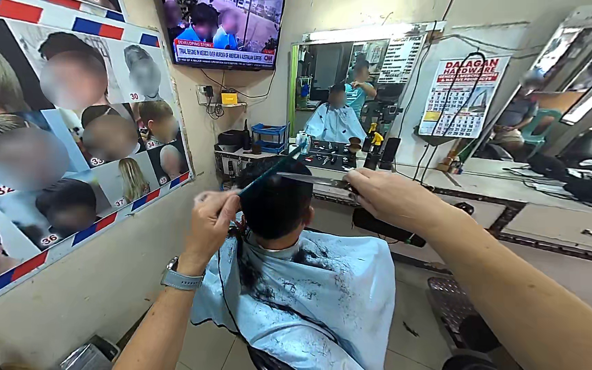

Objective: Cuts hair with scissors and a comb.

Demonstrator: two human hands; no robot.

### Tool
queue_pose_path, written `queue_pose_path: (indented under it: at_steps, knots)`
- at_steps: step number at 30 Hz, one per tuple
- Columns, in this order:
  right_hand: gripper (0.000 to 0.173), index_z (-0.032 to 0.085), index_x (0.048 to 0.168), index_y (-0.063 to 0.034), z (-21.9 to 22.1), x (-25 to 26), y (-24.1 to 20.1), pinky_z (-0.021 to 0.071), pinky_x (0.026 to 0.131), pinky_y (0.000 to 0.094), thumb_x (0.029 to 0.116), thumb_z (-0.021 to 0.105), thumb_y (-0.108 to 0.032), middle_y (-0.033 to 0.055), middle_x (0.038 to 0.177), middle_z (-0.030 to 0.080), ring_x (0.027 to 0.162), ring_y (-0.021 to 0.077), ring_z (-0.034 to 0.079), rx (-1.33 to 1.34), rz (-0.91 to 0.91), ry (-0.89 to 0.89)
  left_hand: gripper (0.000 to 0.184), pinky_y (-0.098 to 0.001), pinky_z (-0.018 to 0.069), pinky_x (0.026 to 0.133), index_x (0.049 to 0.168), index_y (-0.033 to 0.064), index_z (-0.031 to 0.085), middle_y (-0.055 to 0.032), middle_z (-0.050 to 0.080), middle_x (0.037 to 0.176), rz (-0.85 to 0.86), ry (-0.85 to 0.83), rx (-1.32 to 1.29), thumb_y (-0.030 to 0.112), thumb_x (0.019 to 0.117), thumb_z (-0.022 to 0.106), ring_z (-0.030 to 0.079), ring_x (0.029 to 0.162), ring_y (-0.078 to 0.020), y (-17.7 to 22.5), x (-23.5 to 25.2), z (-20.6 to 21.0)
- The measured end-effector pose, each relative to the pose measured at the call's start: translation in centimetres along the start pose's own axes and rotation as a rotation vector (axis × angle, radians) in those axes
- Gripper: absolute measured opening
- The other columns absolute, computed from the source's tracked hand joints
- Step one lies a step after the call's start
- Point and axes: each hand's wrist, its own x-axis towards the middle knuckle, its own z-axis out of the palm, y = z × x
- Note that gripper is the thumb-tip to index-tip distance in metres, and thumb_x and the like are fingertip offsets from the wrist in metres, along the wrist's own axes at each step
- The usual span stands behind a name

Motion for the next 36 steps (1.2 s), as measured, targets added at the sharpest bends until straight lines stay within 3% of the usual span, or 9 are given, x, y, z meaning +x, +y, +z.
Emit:
queue_pose_path:
  at_steps: [2, 5, 8, 14, 20, 25, 28, 33, 36]
  knots:
    - [0.026, 0.063, 0.111, -0.0018, -0.6, -1.3, 0.6, 0.0581, 0.069, 0.0543, 0.0872, 0.072, 0.004, 0.0169, 0.100, 0.066, 0.083, 0.0359, 0.070, -0.055, -0.029, 0.045, 0.035, -0.0402, 0.0542, 0.091, 0.111, 0.0085, 0.076, -0.0021, 0.072, 0.094, -0.021, -0.095, -0.102, 0.032, 0.1074, 0.050, 0.067, 0.092, -0.0132, -1.1, -3.0, 1.4]
    - [0.022, 0.065, 0.107, -0.0028, -0.5, -3.2, 1.8, 0.0575, 0.068, 0.0540, 0.0879, 0.070, 0.006, 0.0160, 0.095, 0.067, 0.079, 0.0358, 0.070, -0.195, -0.026, 0.013, 0.032, -0.0468, 0.0435, 0.108, 0.122, 0.0231, 0.076, -0.0010, 0.074, 0.109, 0.056, -0.202, -0.027, 0.040, 0.1060, 0.054, 0.064, 0.114, -0.0168, -2.2, -7.5, 3.1]
    - [0.018, 0.066, 0.102, -0.0052, 0.5, -4.2, 2.1, 0.0571, 0.069, 0.0504, 0.0889, 0.068, 0.007, 0.0130, 0.089, 0.066, 0.075, 0.0324, 0.069, -0.286, -0.033, -0.058, 0.028, -0.0523, 0.0369, 0.110, 0.127, 0.0292, 0.071, 0.0008, 0.071, 0.107, 0.100, -0.100, 0.107, 0.038, 0.1029, 0.060, 0.059, 0.120, -0.0195, -1.8, -8.8, 2.9]
    - [0.034, 0.066, 0.105, -0.0018, 1.8, -1.5, -0.6, 0.0528, 0.095, 0.0550, 0.0769, 0.084, -0.009, 0.0178, 0.098, 0.066, 0.094, 0.0366, 0.068, -0.233, -0.065, -0.048, 0.027, -0.0548, 0.0339, 0.110, 0.124, 0.0229, 0.074, -0.0001, 0.071, 0.108, 0.107, 0.052, 0.101, 0.033, 0.1001, 0.066, 0.056, 0.125, -0.0233, -1.5, -5.3, 0.4]
    - [0.013, 0.064, 0.101, -0.0045, 1.6, -0.8, -2.7, 0.0587, 0.074, 0.0477, 0.0915, 0.067, 0.004, 0.0129, 0.089, 0.065, 0.080, 0.0310, 0.069, -0.203, -0.081, -0.087, 0.031, -0.0557, 0.0315, 0.110, 0.127, 0.0205, 0.073, -0.0015, 0.070, 0.110, 0.114, 0.052, 0.086, 0.033, 0.1001, 0.064, 0.054, 0.127, -0.0248, -1.2, -3.8, -0.3]
    - [0.020, 0.063, 0.103, -0.0043, 0.9, -0.1, -2.7, 0.0570, 0.078, 0.0494, 0.0858, 0.074, -0.003, 0.0137, 0.091, 0.064, 0.084, 0.0321, 0.068, -0.223, -0.075, -0.062, 0.030, -0.0552, 0.0310, 0.111, 0.126, 0.0209, 0.073, -0.0004, 0.070, 0.110, 0.125, 0.057, 0.082, 0.033, 0.0998, 0.065, 0.053, 0.127, -0.0244, -1.5, -3.1, -0.6]
    - [0.022, 0.063, 0.104, -0.0045, 0.3, 0.5, -3.2, 0.0576, 0.068, 0.0484, 0.0859, 0.075, -0.002, 0.0134, 0.092, 0.065, 0.077, 0.0316, 0.068, -0.213, -0.028, -0.123, 0.030, -0.0557, 0.0310, 0.110, 0.126, 0.0197, 0.073, -0.0009, 0.070, 0.109, 0.150, 0.056, 0.077, 0.032, 0.0998, 0.065, 0.052, 0.127, -0.0255, -1.2, -3.2, -0.4]
    - [0.026, 0.064, 0.112, -0.0054, -2.3, 0.1, -2.2, 0.0584, 0.066, 0.0530, 0.0884, 0.073, 0.000, 0.0146, 0.103, 0.067, 0.081, 0.0343, 0.070, -0.189, 0.079, -0.197, 0.027, -0.0561, 0.0331, 0.109, 0.123, 0.0241, 0.075, 0.0013, 0.071, 0.103, 0.244, -0.087, 0.084, 0.034, 0.1002, 0.064, 0.057, 0.123, -0.0225, -2.2, -2.4, -0.5]
    - [0.036, 0.064, 0.113, -0.0045, -2.3, 0.6, -2.0, 0.0571, 0.077, 0.0526, 0.0808, 0.081, -0.008, 0.0141, 0.101, 0.066, 0.088, 0.0332, 0.069, -0.187, 0.051, -0.179, 0.030, -0.0582, 0.0324, 0.109, 0.125, 0.0202, 0.073, -0.0017, 0.072, 0.106, 0.239, -0.026, 0.114, 0.033, 0.1002, 0.064, 0.056, 0.124, -0.0273, -2.9, -0.1, -2.0]
